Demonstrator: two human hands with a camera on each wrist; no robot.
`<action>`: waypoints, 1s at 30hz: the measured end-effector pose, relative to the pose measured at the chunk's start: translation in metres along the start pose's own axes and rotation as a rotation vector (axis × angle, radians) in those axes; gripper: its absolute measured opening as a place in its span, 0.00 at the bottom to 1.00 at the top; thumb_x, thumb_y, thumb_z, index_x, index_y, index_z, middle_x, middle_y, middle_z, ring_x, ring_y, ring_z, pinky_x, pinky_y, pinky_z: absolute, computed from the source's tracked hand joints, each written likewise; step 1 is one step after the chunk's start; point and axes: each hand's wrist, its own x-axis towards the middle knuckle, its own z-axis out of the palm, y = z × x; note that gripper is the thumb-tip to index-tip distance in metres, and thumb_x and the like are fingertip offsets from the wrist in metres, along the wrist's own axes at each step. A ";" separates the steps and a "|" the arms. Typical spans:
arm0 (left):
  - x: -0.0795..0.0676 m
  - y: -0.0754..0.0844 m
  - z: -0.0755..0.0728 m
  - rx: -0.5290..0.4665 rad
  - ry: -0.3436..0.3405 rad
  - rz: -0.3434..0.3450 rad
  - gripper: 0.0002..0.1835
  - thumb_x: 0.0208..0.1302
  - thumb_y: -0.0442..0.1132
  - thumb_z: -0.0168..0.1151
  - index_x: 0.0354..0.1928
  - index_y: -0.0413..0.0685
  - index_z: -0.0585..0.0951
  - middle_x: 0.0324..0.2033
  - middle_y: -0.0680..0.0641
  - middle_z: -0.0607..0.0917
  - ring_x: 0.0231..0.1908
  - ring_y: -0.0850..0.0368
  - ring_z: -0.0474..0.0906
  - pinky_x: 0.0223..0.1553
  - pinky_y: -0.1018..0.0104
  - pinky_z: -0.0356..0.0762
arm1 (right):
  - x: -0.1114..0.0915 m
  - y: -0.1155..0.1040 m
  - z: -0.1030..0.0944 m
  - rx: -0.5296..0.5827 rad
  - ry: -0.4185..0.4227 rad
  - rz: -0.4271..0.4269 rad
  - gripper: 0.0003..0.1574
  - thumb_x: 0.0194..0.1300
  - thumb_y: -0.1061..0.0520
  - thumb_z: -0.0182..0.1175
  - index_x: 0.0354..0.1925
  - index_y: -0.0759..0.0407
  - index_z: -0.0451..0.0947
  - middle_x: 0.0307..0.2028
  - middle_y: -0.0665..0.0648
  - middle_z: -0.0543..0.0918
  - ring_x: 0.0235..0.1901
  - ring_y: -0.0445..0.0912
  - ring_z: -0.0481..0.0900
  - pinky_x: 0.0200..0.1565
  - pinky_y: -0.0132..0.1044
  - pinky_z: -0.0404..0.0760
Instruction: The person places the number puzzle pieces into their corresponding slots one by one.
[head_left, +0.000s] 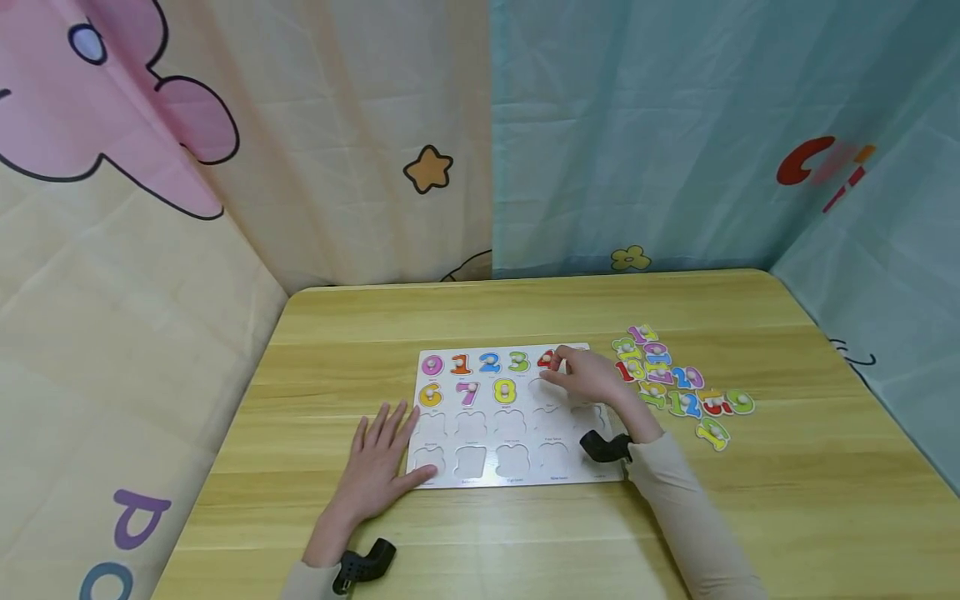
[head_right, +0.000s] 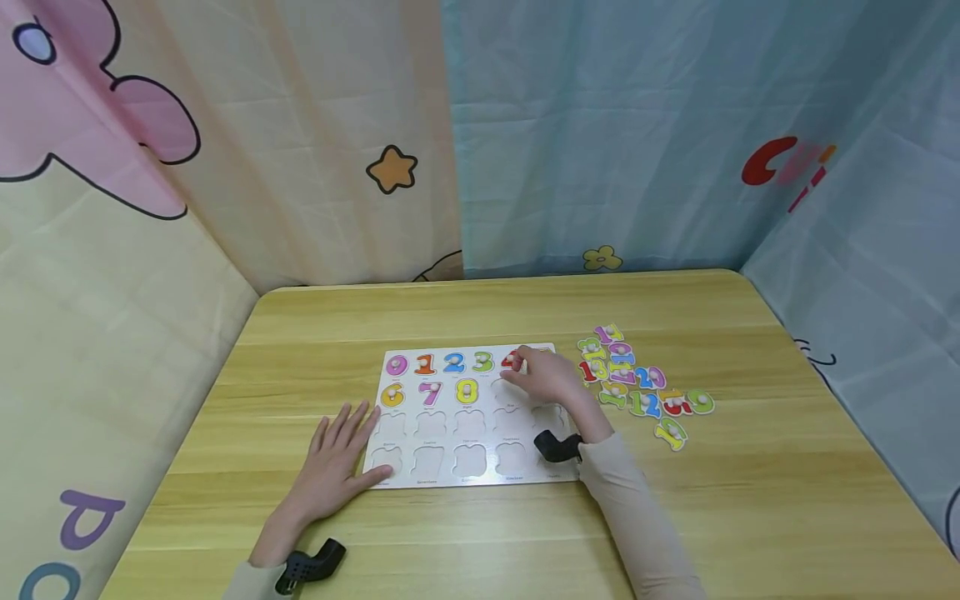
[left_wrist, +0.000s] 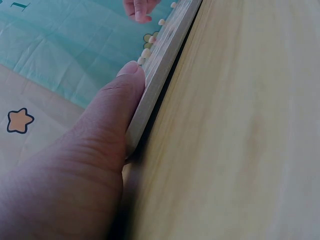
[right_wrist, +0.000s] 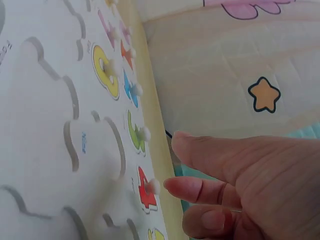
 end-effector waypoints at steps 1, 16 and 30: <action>0.000 0.000 0.000 -0.001 -0.002 0.000 0.48 0.59 0.70 0.53 0.74 0.49 0.54 0.72 0.42 0.53 0.71 0.40 0.41 0.66 0.40 0.33 | -0.002 0.003 -0.002 0.001 0.004 0.009 0.16 0.65 0.44 0.60 0.36 0.55 0.74 0.17 0.51 0.66 0.17 0.45 0.63 0.19 0.35 0.59; 0.000 0.000 0.000 0.001 -0.019 -0.008 0.48 0.59 0.70 0.51 0.74 0.52 0.52 0.72 0.44 0.52 0.71 0.42 0.39 0.66 0.42 0.31 | -0.028 0.056 -0.026 0.054 0.085 0.061 0.15 0.67 0.47 0.59 0.36 0.58 0.74 0.16 0.52 0.68 0.13 0.46 0.65 0.16 0.35 0.61; 0.000 0.000 -0.001 -0.004 -0.023 -0.006 0.48 0.59 0.70 0.52 0.74 0.50 0.53 0.72 0.43 0.52 0.71 0.41 0.39 0.66 0.41 0.32 | -0.084 0.147 -0.079 0.192 0.088 0.246 0.28 0.66 0.43 0.57 0.46 0.66 0.68 0.21 0.54 0.69 0.19 0.47 0.66 0.19 0.37 0.65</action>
